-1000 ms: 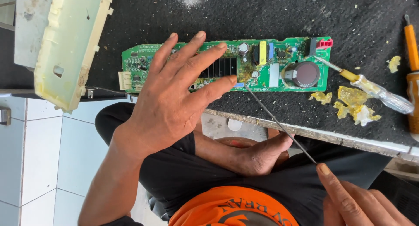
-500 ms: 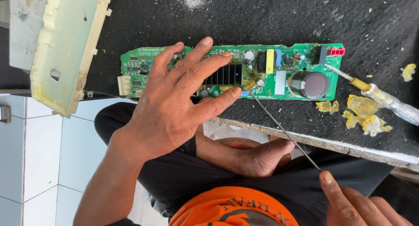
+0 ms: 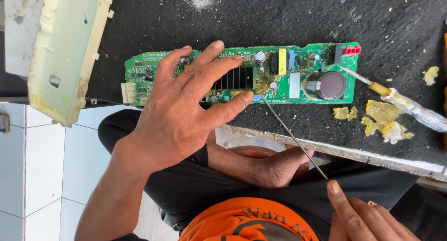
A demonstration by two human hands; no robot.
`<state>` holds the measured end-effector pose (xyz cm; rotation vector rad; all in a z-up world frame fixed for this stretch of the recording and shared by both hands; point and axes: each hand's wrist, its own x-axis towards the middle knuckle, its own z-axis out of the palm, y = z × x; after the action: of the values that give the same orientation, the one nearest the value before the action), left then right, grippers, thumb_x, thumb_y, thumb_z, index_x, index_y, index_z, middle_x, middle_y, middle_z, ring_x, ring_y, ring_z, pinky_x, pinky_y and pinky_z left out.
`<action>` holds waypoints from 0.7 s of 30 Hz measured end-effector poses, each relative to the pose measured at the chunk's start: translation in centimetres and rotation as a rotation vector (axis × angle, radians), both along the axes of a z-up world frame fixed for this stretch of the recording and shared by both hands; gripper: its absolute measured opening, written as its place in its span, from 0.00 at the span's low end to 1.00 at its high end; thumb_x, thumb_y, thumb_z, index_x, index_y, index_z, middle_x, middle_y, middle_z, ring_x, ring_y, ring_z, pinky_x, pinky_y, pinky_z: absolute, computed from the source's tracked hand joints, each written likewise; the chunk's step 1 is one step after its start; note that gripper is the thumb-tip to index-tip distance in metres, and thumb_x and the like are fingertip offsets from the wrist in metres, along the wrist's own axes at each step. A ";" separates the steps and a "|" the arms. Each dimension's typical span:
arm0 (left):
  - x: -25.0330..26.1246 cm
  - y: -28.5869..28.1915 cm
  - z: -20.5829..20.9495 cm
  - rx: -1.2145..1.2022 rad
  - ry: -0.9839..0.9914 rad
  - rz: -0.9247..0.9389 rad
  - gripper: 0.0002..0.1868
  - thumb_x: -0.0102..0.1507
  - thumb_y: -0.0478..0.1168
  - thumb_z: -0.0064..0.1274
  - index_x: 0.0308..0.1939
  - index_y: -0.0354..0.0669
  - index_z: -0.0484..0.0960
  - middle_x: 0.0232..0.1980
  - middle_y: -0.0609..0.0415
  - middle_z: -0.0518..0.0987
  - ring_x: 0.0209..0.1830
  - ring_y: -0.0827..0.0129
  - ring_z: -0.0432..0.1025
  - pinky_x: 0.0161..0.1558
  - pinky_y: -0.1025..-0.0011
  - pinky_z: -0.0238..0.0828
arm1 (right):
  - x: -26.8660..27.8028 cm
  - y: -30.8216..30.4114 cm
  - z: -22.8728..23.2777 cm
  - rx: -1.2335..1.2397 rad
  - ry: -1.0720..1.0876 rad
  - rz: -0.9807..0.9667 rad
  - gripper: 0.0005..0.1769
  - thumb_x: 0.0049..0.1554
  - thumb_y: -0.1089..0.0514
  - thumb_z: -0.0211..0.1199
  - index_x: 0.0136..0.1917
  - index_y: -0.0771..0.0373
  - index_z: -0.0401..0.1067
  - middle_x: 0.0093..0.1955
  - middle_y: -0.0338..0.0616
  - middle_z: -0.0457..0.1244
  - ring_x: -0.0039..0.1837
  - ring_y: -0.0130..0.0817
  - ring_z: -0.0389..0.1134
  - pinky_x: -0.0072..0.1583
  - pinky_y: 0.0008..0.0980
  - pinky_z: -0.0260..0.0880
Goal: The person uses a thin metal tool to scrape and clean a green circuit board placed on a workbench. They hold the board steady with one hand while using the tool to remove residue from around the components.
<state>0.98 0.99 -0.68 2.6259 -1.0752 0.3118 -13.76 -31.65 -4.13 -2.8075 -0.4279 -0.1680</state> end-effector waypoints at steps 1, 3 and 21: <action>0.0 -0.1 0.2 0.001 -0.004 0.001 0.14 0.75 0.29 0.54 0.63 0.50 0.78 0.70 0.38 0.69 0.75 0.41 0.64 0.68 0.30 0.63 | -0.4 0.2 -0.3 0.001 -0.004 0.001 0.22 0.59 0.73 0.64 0.65 0.64 0.79 0.45 0.45 0.71 0.44 0.35 0.72 0.52 0.37 0.73; 0.0 -0.3 0.7 -0.030 0.020 0.002 0.20 0.68 0.20 0.54 0.59 0.45 0.80 0.69 0.37 0.70 0.74 0.40 0.66 0.68 0.32 0.61 | -1.2 0.6 -0.9 0.022 0.002 -0.077 0.22 0.59 0.70 0.62 0.65 0.59 0.80 0.45 0.40 0.70 0.43 0.30 0.70 0.52 0.38 0.71; 0.6 -1.1 0.8 -0.057 -0.022 -0.002 0.18 0.70 0.23 0.51 0.54 0.51 0.84 0.66 0.35 0.73 0.69 0.38 0.72 0.65 0.42 0.64 | 0.4 -1.5 -0.6 -0.048 -0.067 -0.006 0.27 0.58 0.73 0.63 0.67 0.54 0.81 0.45 0.38 0.71 0.36 0.36 0.65 0.38 0.39 0.60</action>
<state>1.55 -0.16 0.16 2.5766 -1.0598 0.3657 -13.38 -33.17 -4.77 -2.8566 -0.4448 -0.2572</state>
